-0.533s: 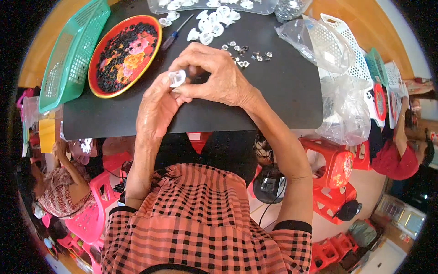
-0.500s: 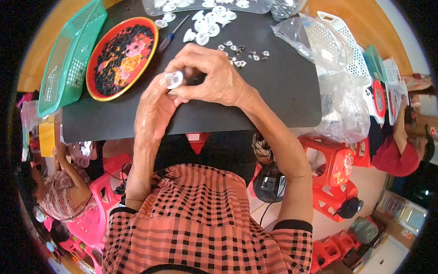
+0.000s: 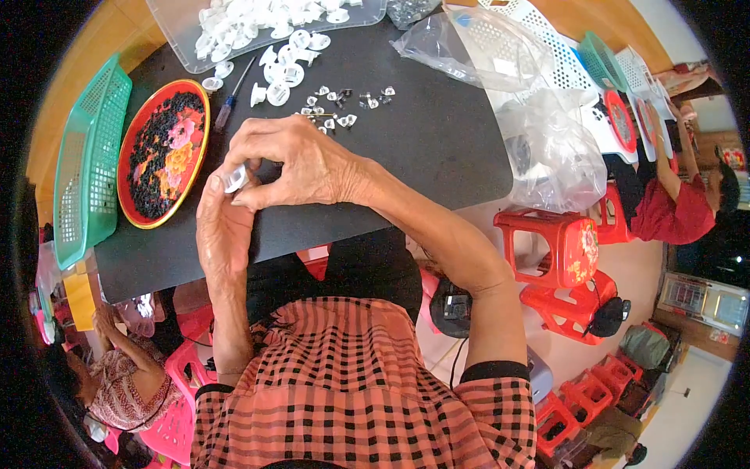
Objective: The person assembles small metal parts into white circular housings by hand, then secures them with a screwdriver.
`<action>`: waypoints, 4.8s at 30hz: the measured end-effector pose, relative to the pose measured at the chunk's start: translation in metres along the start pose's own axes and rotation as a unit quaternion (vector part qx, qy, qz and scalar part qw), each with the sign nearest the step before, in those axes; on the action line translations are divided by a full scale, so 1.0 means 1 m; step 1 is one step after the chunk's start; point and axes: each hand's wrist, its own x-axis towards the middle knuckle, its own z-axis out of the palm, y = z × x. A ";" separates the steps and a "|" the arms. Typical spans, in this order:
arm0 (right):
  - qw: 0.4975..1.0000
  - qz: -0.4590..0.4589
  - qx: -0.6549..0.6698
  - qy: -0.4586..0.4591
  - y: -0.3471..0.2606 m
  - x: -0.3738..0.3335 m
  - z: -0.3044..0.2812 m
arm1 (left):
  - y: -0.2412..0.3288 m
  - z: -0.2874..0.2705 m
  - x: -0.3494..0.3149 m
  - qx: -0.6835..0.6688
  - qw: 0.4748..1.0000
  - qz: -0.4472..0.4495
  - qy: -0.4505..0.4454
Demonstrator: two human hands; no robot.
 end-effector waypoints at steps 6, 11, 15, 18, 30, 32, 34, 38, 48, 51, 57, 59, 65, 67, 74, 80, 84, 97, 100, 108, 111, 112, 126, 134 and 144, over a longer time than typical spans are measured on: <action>1.000 0.003 0.009 -0.012 0.005 -0.002 -0.004 | -0.001 0.001 0.001 -0.028 1.000 -0.014 -0.001; 0.996 0.015 -0.059 0.066 0.000 -0.010 -0.022 | -0.003 -0.011 0.004 -0.097 0.994 -0.046 -0.034; 0.962 0.087 -0.236 0.109 0.000 -0.029 -0.097 | -0.001 -0.011 0.002 -0.105 0.991 -0.054 -0.055; 0.920 0.135 -0.364 0.055 0.011 -0.043 -0.140 | -0.003 -0.009 0.004 -0.111 0.991 -0.054 -0.059; 0.928 0.132 -0.347 -0.024 0.028 -0.048 -0.143 | -0.001 -0.004 0.001 -0.096 0.993 -0.044 -0.051; 0.932 0.189 -0.310 0.005 0.027 -0.049 -0.141 | 0.000 -0.001 -0.001 -0.064 0.997 -0.046 -0.021; 0.920 0.208 -0.330 0.028 0.030 -0.049 -0.140 | 0.001 -0.002 0.000 -0.081 0.995 -0.052 -0.036; 0.947 0.240 -0.208 0.054 0.001 -0.025 -0.113 | -0.004 -0.006 0.002 -0.099 0.992 -0.058 -0.045; 0.971 0.207 -0.111 -0.054 -0.037 0.014 -0.016 | -0.003 -0.004 0.000 -0.106 0.992 -0.043 -0.059; 0.962 0.224 -0.135 -0.075 -0.046 0.016 -0.011 | -0.004 -0.002 -0.001 -0.105 0.992 -0.037 -0.057; 0.961 0.148 -0.222 -0.078 -0.046 0.015 -0.003 | -0.005 0.000 -0.001 -0.086 0.994 -0.025 -0.055; 0.963 0.155 -0.205 -0.075 -0.048 0.016 -0.003 | -0.005 0.000 -0.001 -0.085 0.994 -0.027 -0.055; 0.973 0.171 -0.137 -0.071 -0.046 0.014 -0.006 | -0.004 -0.003 0.000 -0.106 0.992 -0.046 -0.052; 0.973 0.164 -0.135 -0.086 -0.047 0.016 -0.009 | -0.005 -0.004 -0.001 -0.105 0.992 -0.049 -0.057; 0.961 0.174 -0.176 -0.126 -0.046 0.016 -0.013 | -0.005 -0.003 -0.001 -0.089 0.993 -0.048 -0.062; 0.966 0.192 -0.151 -0.085 -0.046 0.012 -0.007 | -0.004 -0.004 0.000 -0.098 0.991 -0.055 -0.066; 0.970 0.181 -0.148 -0.068 -0.039 0.008 -0.007 | -0.003 -0.004 0.000 -0.109 0.990 -0.056 -0.069; 0.981 0.122 -0.114 -0.101 -0.031 0.004 -0.016 | -0.006 -0.004 -0.001 -0.095 0.992 -0.041 -0.074; 0.981 0.111 -0.119 -0.101 -0.031 0.004 -0.016 | -0.006 -0.004 -0.001 -0.095 0.992 -0.040 -0.077; 0.988 0.128 -0.039 -0.071 -0.028 0.002 -0.013 | -0.004 -0.003 -0.001 -0.103 0.991 -0.052 -0.072; 0.984 0.136 -0.078 -0.082 -0.032 0.003 -0.012 | -0.004 -0.003 -0.001 -0.109 0.990 -0.056 -0.066; 0.984 0.137 -0.078 -0.082 -0.033 0.003 -0.012 | -0.004 -0.003 -0.001 -0.111 0.990 -0.059 -0.066; 0.972 0.166 -0.160 -0.050 -0.043 0.002 -0.006 | -0.005 -0.003 -0.001 -0.090 0.992 -0.054 -0.070; 0.972 0.091 -0.218 -0.009 -0.040 -0.005 0.004 | 0.000 -0.002 0.000 -0.105 0.989 -0.072 -0.076; 0.977 0.038 -0.208 0.023 -0.033 -0.010 0.009 | -0.001 -0.001 -0.002 -0.104 0.990 -0.061 -0.071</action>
